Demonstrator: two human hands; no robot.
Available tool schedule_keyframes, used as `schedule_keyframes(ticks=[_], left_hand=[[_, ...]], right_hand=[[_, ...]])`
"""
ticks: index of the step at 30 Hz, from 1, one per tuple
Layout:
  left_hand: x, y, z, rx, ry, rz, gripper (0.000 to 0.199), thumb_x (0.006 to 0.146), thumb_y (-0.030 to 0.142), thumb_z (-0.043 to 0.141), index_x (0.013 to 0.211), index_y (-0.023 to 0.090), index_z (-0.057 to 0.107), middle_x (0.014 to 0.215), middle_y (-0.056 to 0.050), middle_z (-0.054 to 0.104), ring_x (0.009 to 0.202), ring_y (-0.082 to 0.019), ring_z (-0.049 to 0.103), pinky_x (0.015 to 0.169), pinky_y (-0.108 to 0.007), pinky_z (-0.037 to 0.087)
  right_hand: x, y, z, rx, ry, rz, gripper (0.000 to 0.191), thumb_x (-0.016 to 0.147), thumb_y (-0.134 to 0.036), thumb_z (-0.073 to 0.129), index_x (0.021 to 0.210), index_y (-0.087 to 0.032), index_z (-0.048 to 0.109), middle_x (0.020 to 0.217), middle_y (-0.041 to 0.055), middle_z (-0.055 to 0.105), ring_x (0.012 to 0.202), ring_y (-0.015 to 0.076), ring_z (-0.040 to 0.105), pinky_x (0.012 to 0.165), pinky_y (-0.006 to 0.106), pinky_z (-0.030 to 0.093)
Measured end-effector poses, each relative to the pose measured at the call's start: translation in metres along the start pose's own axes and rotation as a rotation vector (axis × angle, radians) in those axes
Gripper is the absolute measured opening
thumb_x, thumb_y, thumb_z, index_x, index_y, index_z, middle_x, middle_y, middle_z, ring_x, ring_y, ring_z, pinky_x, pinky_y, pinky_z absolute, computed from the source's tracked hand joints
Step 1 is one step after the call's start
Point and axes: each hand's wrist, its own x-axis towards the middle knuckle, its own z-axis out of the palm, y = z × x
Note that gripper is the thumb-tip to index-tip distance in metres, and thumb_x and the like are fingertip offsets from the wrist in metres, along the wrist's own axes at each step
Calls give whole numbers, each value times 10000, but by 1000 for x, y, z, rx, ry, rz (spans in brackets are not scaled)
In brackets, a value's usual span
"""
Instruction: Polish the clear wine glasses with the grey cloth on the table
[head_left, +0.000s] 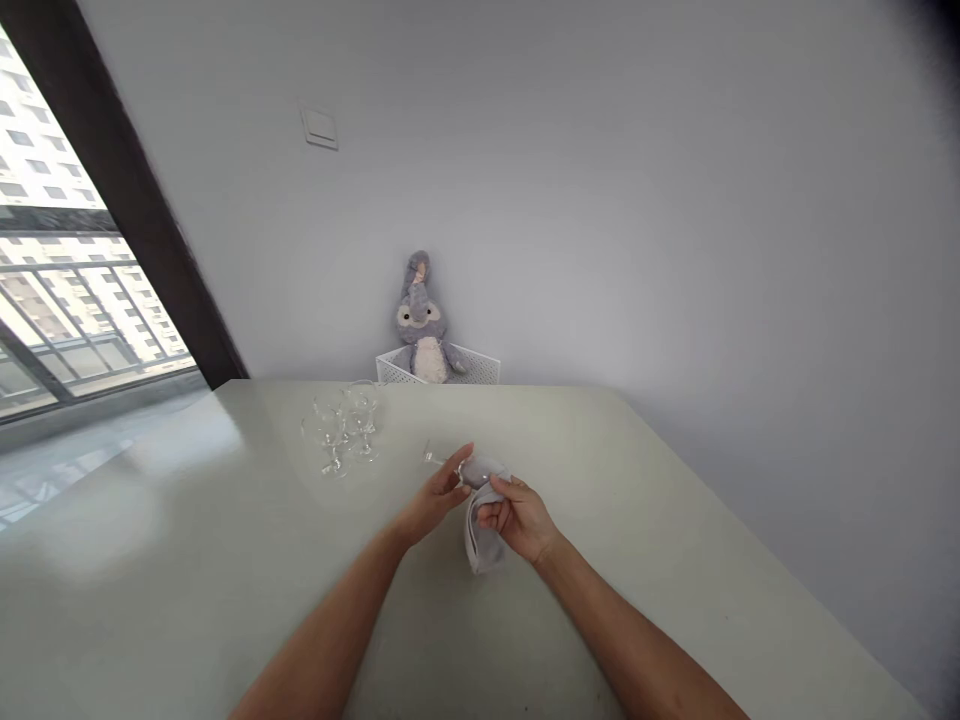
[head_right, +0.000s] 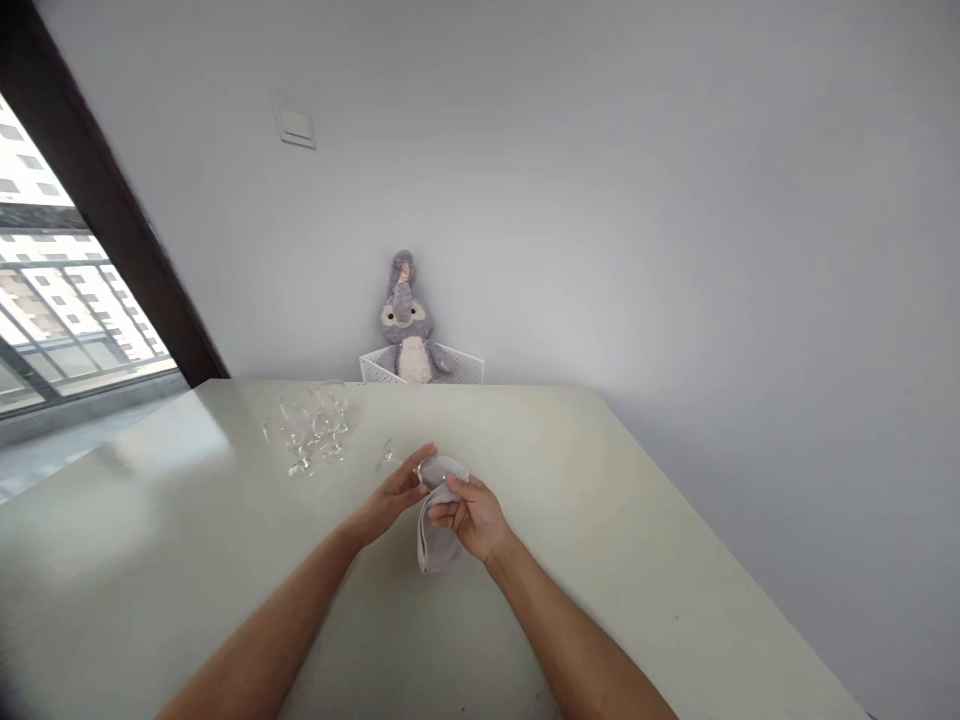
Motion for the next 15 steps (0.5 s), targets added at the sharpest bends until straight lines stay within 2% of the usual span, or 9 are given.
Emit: schedule_keyframes(ticks=[1,3,6,8,9,10,13,15], left_hand=[[-1,2,0,-8,-14,19,578,740,373,587,1268,230,402,1096,-65,556,984,-174,505,876,-314,398],[0,3,0,-2,23,14,567,716,368,612,1229,191,448,918,-49,603,852,-159,545,811,-307,432],[5,-5,0,46,168,-90,500,747,473,523,1118,140,543,706,-19,576,648,-130,533,657,-297,473],[6,-9,1,61,223,-137,516,779,530,423,1066,130,577,726,-32,577,652,-135,530,635,-299,477],[6,-9,2,57,215,-137,516,782,531,416,1078,138,573,778,-42,588,693,-142,538,660,-302,476],[5,-8,3,46,182,-121,506,774,512,450,1118,155,550,842,-49,595,749,-148,543,701,-303,470],[1,0,6,2,39,-10,556,711,397,603,1213,200,470,998,-59,586,890,-161,532,817,-297,428],[0,4,6,5,34,36,554,682,361,642,1188,191,494,979,-61,591,873,-155,536,810,-281,427]], right_hand=[[0,0,1,96,-5,21,321,784,-450,493,913,-161,544,649,16,608,490,130,580,529,283,488],[-2,1,4,91,-43,7,327,789,-449,490,934,-160,542,658,14,608,519,134,590,542,284,488],[-6,5,9,-284,-53,-139,283,747,-419,554,882,-172,581,728,34,628,656,169,608,614,301,484],[-6,6,9,-497,-8,-224,235,700,-391,609,786,-173,599,743,43,632,717,182,600,653,296,472],[-6,6,7,-500,13,-223,234,695,-391,615,779,-173,597,735,43,631,708,181,600,650,294,470],[-5,4,6,-427,20,-190,251,707,-402,602,808,-172,592,726,42,630,678,176,602,631,293,470],[-4,-3,0,-13,-4,-31,318,773,-436,519,922,-158,555,677,33,623,529,140,590,530,264,462],[-5,-7,0,134,-34,8,337,789,-442,498,946,-148,544,667,30,619,510,129,588,511,248,457]])
